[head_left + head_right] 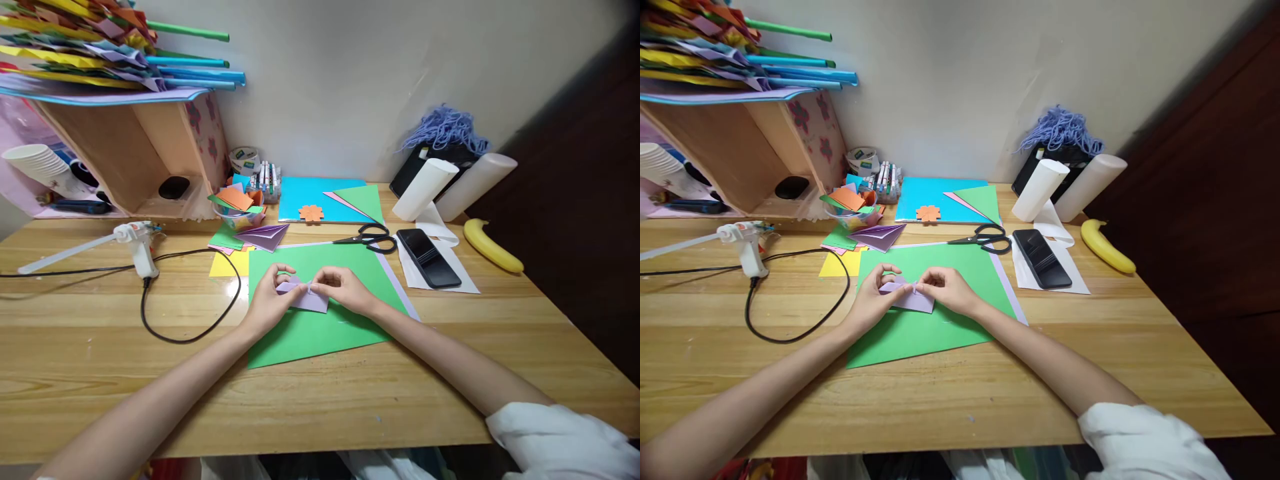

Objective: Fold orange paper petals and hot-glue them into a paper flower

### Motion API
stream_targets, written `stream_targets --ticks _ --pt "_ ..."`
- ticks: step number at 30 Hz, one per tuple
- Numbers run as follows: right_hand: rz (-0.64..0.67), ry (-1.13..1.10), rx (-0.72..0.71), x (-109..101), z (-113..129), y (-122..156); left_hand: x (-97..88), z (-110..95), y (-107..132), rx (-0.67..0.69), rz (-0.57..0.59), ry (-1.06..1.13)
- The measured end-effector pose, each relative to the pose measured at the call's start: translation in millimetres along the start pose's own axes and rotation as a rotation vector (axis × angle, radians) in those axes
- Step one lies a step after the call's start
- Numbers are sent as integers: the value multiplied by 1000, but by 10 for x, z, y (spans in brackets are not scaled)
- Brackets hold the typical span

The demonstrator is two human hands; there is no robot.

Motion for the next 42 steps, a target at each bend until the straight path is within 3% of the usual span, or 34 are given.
stream_targets --ticks 7,13,17,23,30,42 --pt "-42 -38 -61 -33 107 18 -17 4 9 52 -53 143" --pt "-46 95 -53 47 78 43 62 13 39 23 36 180" --pt "-61 31 -29 20 50 28 37 -42 22 -37 85 133" --pt "38 25 23 6 60 17 -46 -83 12 -201 165 49" --pt "107 -5 22 46 55 17 -70 -64 3 -238 286 76" --pt "100 112 -12 27 108 29 -69 -30 15 -230 236 -2"
Point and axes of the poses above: each hand's wrist, its own y-axis away from the middle knuckle, its own x-axis out of the palm, z = x × y, the point moved 5 cm from there along -y, towards the middle knuckle, and after that the axes turned 9 degrees about z, right-handed, at the moved point
